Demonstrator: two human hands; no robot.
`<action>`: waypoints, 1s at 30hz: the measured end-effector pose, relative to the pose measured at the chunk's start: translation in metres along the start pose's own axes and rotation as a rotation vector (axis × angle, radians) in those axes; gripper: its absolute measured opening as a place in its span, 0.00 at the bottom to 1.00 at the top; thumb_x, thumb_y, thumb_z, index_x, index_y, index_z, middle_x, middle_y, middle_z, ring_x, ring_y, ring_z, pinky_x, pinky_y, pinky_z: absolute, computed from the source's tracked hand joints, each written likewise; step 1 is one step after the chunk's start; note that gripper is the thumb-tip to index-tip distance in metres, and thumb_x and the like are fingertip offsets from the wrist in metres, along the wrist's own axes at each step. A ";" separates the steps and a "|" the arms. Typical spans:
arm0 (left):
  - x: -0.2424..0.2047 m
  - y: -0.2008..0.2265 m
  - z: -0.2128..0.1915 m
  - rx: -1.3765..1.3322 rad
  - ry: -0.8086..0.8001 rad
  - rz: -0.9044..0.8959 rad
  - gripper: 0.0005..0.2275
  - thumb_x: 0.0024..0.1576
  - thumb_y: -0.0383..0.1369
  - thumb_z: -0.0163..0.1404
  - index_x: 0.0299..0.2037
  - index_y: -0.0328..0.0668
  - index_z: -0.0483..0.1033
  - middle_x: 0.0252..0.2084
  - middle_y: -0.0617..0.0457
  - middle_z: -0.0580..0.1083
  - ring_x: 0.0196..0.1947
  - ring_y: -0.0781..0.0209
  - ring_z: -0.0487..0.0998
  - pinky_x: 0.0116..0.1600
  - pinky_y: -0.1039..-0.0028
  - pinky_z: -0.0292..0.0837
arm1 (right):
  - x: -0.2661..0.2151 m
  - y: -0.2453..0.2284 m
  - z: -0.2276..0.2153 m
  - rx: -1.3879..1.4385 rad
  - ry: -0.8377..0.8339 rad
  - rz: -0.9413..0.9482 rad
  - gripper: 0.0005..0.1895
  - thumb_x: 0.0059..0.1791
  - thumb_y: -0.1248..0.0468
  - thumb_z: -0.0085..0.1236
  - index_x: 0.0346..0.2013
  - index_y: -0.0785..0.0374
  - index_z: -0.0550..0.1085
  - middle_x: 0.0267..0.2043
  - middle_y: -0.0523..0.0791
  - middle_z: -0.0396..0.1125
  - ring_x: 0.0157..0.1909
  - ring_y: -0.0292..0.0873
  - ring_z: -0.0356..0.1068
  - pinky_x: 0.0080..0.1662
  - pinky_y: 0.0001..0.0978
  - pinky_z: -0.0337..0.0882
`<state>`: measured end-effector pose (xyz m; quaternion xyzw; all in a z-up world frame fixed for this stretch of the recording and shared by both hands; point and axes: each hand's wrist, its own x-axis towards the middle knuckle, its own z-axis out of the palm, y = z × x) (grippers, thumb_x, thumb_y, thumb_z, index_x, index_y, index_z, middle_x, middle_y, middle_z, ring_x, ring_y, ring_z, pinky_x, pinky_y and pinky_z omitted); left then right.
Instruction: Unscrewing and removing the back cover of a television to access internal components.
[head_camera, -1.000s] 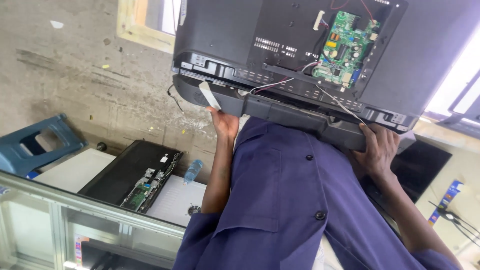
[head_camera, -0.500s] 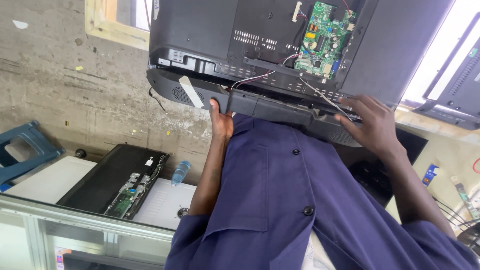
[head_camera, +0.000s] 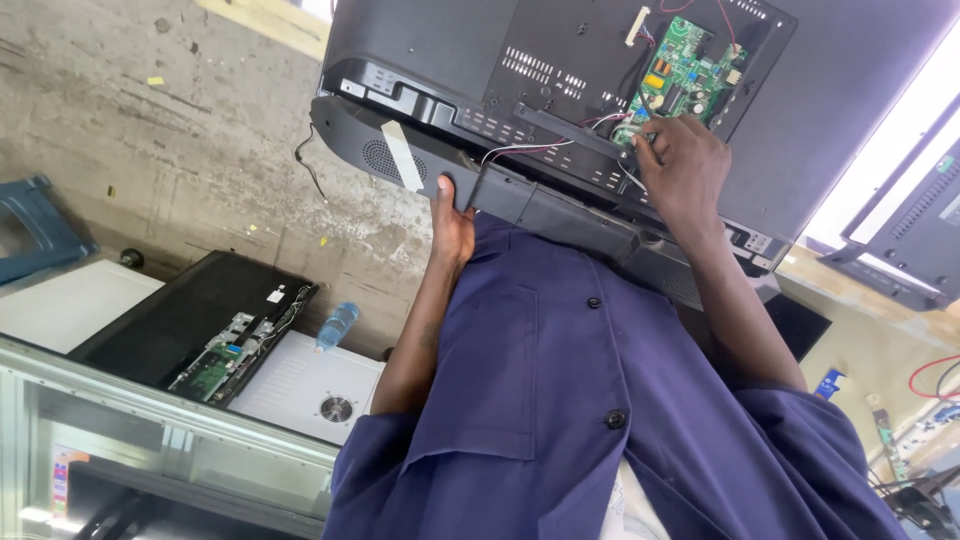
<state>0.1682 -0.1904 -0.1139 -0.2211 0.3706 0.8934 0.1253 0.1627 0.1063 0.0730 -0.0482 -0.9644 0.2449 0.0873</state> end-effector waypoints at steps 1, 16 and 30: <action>-0.002 0.004 0.004 0.001 -0.002 -0.002 0.34 0.63 0.48 0.51 0.73 0.45 0.47 0.72 0.34 0.46 0.69 0.32 0.54 0.67 0.37 0.53 | 0.001 0.004 0.002 -0.002 0.001 0.002 0.06 0.47 0.72 0.69 0.36 0.65 0.79 0.23 0.43 0.63 0.23 0.43 0.67 0.28 0.31 0.63; -0.012 0.021 0.027 -0.014 0.034 -0.073 0.39 0.60 0.49 0.53 0.74 0.47 0.40 0.74 0.33 0.37 0.72 0.31 0.43 0.71 0.39 0.39 | 0.007 0.011 -0.001 0.158 -0.056 -0.047 0.07 0.49 0.72 0.67 0.35 0.67 0.74 0.26 0.46 0.59 0.24 0.49 0.65 0.29 0.37 0.61; -0.011 0.017 0.021 0.007 0.045 -0.059 0.37 0.61 0.48 0.53 0.73 0.47 0.42 0.74 0.35 0.38 0.73 0.33 0.42 0.71 0.39 0.36 | 0.002 0.044 0.010 0.238 -0.117 -0.100 0.04 0.50 0.70 0.67 0.35 0.64 0.78 0.27 0.44 0.60 0.24 0.47 0.64 0.30 0.35 0.62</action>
